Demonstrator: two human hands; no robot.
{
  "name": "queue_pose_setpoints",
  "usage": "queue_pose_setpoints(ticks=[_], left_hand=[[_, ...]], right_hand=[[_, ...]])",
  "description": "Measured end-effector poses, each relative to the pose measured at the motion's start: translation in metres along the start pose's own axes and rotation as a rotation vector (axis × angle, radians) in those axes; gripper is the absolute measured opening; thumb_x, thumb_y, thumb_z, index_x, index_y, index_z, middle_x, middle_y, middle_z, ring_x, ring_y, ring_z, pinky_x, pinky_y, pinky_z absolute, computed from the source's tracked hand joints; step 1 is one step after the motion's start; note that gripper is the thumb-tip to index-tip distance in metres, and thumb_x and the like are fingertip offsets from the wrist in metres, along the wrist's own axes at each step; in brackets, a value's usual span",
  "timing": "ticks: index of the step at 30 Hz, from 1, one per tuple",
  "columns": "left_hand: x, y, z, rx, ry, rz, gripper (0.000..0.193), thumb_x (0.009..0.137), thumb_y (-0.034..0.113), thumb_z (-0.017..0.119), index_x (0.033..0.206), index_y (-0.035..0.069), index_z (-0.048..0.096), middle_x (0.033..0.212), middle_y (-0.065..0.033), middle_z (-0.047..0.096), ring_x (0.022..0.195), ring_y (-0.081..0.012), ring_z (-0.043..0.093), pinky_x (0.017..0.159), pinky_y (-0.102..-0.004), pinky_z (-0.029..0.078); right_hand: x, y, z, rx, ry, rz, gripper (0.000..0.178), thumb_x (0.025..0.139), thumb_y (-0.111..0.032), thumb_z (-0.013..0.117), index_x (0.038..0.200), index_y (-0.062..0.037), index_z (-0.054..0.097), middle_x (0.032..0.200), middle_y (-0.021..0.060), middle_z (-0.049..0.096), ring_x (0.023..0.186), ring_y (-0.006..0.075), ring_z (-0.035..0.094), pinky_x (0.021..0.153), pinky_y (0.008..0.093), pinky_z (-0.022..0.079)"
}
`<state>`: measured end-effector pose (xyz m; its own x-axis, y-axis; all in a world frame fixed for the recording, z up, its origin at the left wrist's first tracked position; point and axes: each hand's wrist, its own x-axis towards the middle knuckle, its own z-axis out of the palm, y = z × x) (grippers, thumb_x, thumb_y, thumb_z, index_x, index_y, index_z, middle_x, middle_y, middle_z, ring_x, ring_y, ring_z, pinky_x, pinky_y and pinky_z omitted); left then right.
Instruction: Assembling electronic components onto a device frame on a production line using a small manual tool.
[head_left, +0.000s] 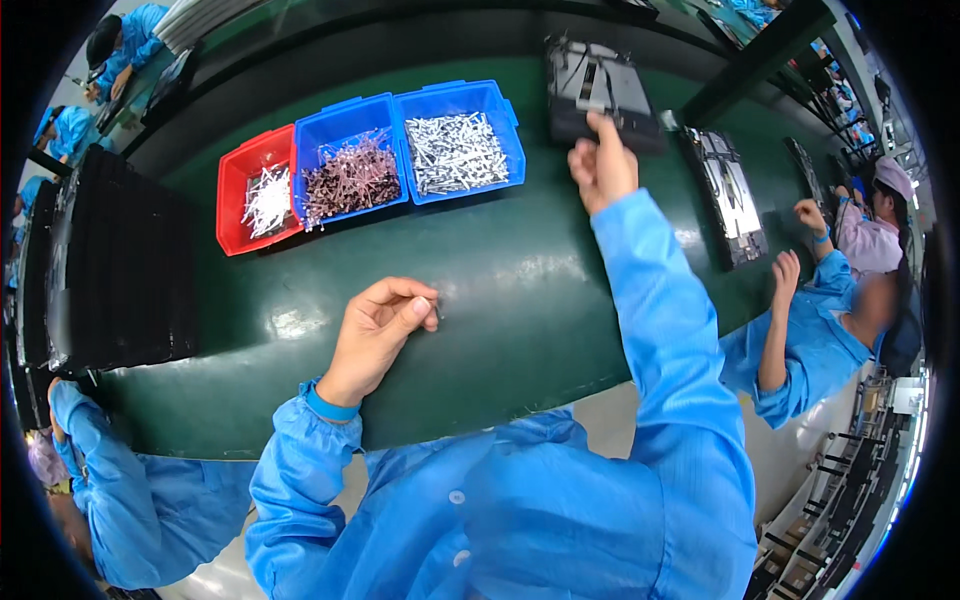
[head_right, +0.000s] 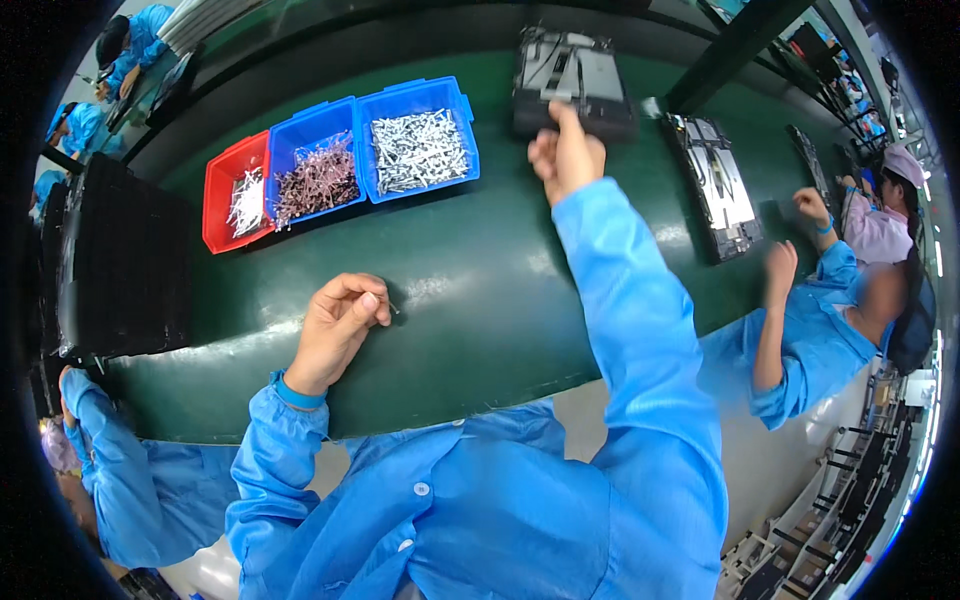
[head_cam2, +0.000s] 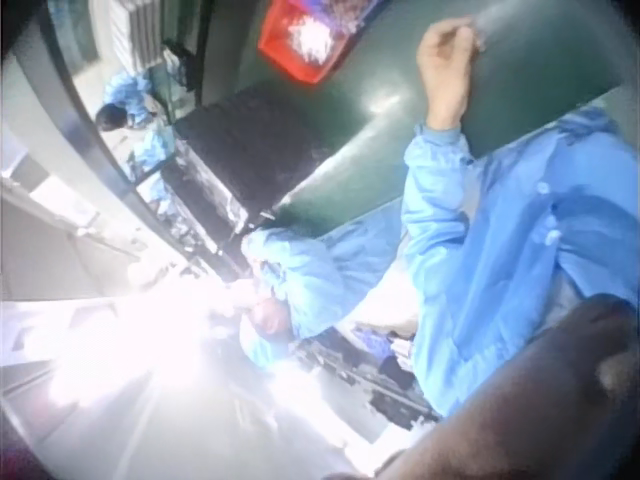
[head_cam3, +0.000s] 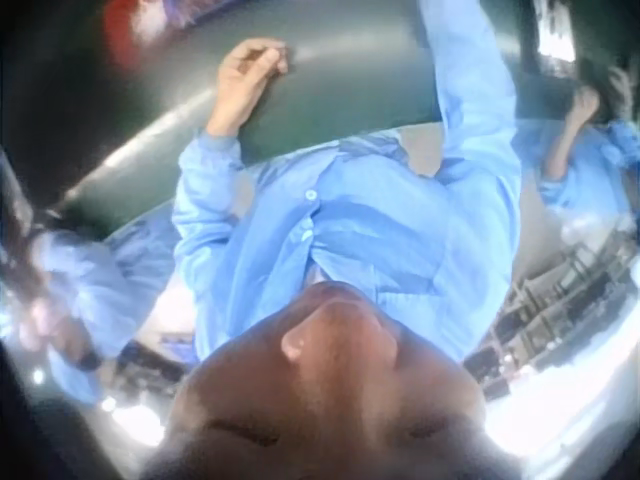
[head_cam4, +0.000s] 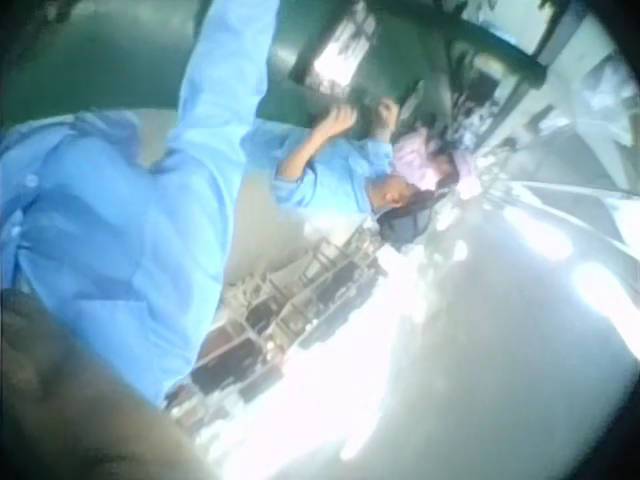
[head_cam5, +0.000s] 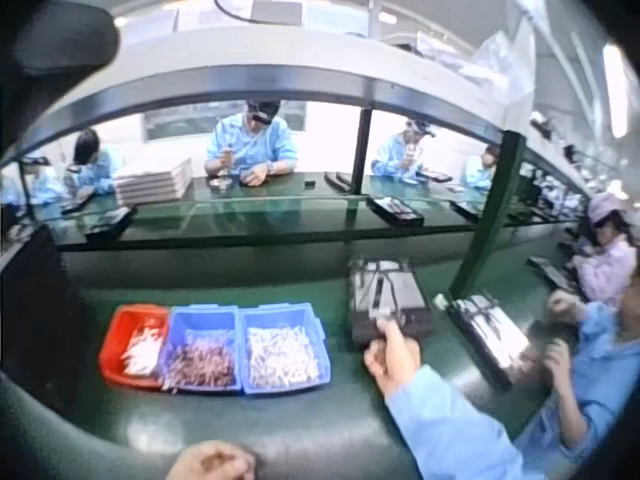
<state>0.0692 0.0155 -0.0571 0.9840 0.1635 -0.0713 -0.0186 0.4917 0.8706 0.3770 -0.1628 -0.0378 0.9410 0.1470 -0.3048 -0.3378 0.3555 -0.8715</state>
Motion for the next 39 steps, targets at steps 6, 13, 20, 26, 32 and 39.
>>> queue_pose_setpoints(ticks=[6, 13, 20, 26, 32, 39], left_hand=[[-0.014, 0.004, 0.002, 0.088, 0.009, -0.029, 0.014, 0.101, 0.009, 0.064, 0.113, 0.002, 0.068, 0.128, -0.0085, 0.059, 0.109, -0.0152, 0.061, 0.095, -0.0309, 0.052], [-0.018, -0.031, 0.066, 0.268, -0.089, -0.013, 0.011, 0.100, 0.009, 0.064, 0.108, 0.003, 0.069, 0.157, -0.0181, 0.038, 0.148, -0.0285, 0.037, 0.117, -0.0395, 0.035], [-0.039, -0.048, 0.118, 0.384, 0.165, 0.124, 0.012, 0.097, 0.012, 0.068, 0.104, 0.003, 0.071, 0.162, -0.0244, 0.030, 0.147, -0.0349, 0.038, 0.118, -0.0426, 0.031], [-0.053, -0.053, 0.119, 0.681, 0.231, 0.286, 0.009, 0.095, 0.010, 0.069, 0.102, 0.006, 0.072, 0.160, -0.0261, 0.032, 0.146, -0.0413, 0.037, 0.116, -0.0440, 0.034], [-0.121, -0.021, 0.065, 0.668, 0.415, 0.241, 0.006, 0.095, 0.000, 0.062, 0.098, 0.002, 0.066, 0.160, -0.0280, 0.030, 0.148, -0.0410, 0.035, 0.120, -0.0482, 0.027], [-0.154, -0.023, 0.065, 0.480, 0.549, 0.219, 0.007, 0.099, 0.004, 0.059, 0.099, 0.000, 0.064, 0.161, -0.0276, 0.029, 0.149, -0.0408, 0.032, 0.122, -0.0480, 0.025]], right_hand=[[-0.184, 0.029, -0.073, -0.045, -0.051, 0.325, 0.050, 0.102, -0.048, 0.055, 0.084, -0.0031, 0.065, 0.058, 0.0052, 0.054, 0.049, 0.0180, 0.049, 0.042, 0.0326, 0.032], [-0.316, 0.036, -0.127, 0.018, -0.316, 1.050, 0.065, 0.104, -0.056, 0.044, 0.096, 0.0026, 0.071, 0.082, 0.0186, 0.070, 0.064, 0.0236, 0.063, 0.050, 0.0304, 0.046], [-0.256, -0.043, -0.150, -0.967, -0.413, -0.104, 0.043, 0.105, -0.026, 0.055, 0.134, 0.0054, 0.059, 0.099, 0.0124, 0.071, 0.088, 0.0147, 0.068, 0.061, 0.0321, 0.054], [-0.213, -0.005, -0.120, -1.331, -0.359, -0.499, 0.042, 0.098, -0.017, 0.058, 0.135, 0.0028, 0.058, 0.102, 0.0223, 0.065, 0.091, 0.0355, 0.065, 0.080, 0.0428, 0.053], [-0.214, -0.010, -0.085, -0.780, -0.975, -0.012, 0.039, 0.100, -0.006, 0.062, 0.138, 0.0041, 0.058, 0.118, 0.0159, 0.063, 0.089, 0.0192, 0.072, 0.068, 0.0274, 0.056], [-0.045, -0.102, -0.127, -1.264, -0.280, -0.967, 0.067, 0.079, -0.032, 0.086, 0.132, -0.0002, 0.061, 0.139, 0.0198, 0.058, 0.131, 0.0315, 0.055, 0.110, 0.0393, 0.042]])
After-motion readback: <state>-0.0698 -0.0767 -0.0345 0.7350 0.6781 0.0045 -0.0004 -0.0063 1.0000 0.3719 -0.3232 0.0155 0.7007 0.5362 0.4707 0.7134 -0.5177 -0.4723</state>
